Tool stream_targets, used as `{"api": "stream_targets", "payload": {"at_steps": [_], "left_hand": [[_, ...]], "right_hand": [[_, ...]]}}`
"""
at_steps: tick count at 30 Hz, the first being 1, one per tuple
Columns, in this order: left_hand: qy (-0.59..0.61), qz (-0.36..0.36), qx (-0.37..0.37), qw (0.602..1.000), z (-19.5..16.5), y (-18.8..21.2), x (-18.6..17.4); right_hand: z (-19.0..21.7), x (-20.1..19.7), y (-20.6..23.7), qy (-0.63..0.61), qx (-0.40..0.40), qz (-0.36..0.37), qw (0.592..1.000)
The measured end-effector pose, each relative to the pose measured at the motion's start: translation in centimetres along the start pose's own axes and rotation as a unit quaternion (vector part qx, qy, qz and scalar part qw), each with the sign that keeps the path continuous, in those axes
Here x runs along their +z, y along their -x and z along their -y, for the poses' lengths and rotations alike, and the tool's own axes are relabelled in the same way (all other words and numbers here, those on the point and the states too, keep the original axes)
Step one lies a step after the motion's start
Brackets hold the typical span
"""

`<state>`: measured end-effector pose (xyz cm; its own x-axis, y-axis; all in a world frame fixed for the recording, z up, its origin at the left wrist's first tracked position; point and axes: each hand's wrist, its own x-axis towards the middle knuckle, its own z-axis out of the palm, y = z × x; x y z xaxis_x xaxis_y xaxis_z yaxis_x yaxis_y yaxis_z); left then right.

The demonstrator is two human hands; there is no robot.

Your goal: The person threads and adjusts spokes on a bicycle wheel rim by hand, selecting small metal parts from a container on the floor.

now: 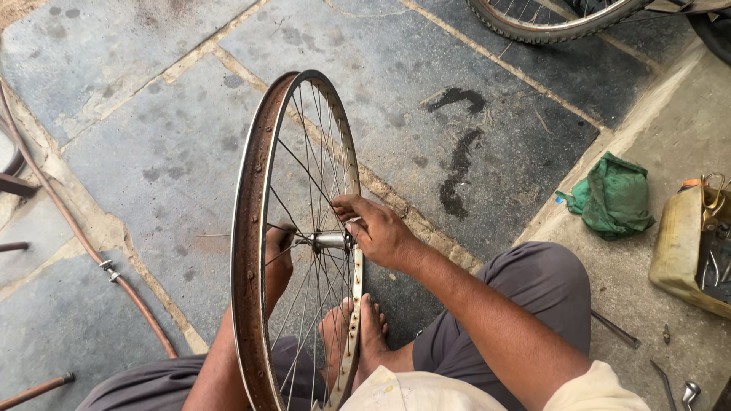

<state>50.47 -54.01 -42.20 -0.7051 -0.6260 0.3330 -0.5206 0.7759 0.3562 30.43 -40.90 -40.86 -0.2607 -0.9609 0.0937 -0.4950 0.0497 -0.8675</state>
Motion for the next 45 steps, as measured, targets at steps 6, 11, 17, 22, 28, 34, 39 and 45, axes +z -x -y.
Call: {"api": "stream_targets", "payload": {"at_steps": [6, 11, 17, 22, 28, 34, 39, 45], "left_hand": [[0.168, 0.154, -0.037, 0.973, -1.6, -0.8, -2.1], [0.218, 0.232, -0.070, 0.945, -1.0, -1.4, -2.8], [0.119, 0.140, -0.029, 0.983, -2.8, -1.5, -2.3], [0.045, 0.251, -0.213, 0.943, -3.6, -2.0, -3.5], [0.065, 0.179, -0.100, 0.977, -3.3, -1.9, -3.7], [0.153, 0.159, -0.122, 0.968, -3.7, -1.6, -5.3], [0.378, 0.211, -0.081, 0.898, -4.2, -2.3, -6.1], [0.341, 0.174, -0.123, 0.916, -5.7, -2.8, -3.1]], "right_hand": [[0.7, -0.3, 0.0, 0.147, -0.152, -0.069, 0.975], [0.9, -0.6, 0.6, 0.223, 0.107, 0.060, 0.967], [-1.3, -1.9, 1.1, 0.290, 0.208, 0.168, 0.919], [-6.9, -8.8, 4.0, 0.372, 0.258, 0.201, 0.869], [-14.5, -14.7, 6.8, 0.388, 0.345, 0.188, 0.833], [-15.7, -13.5, 4.4, 0.377, 0.404, 0.046, 0.832], [-15.7, -8.5, 3.3, 0.359, 0.403, 0.163, 0.826], [-21.1, -4.4, 5.3, 0.435, 0.320, 0.346, 0.767]]}}
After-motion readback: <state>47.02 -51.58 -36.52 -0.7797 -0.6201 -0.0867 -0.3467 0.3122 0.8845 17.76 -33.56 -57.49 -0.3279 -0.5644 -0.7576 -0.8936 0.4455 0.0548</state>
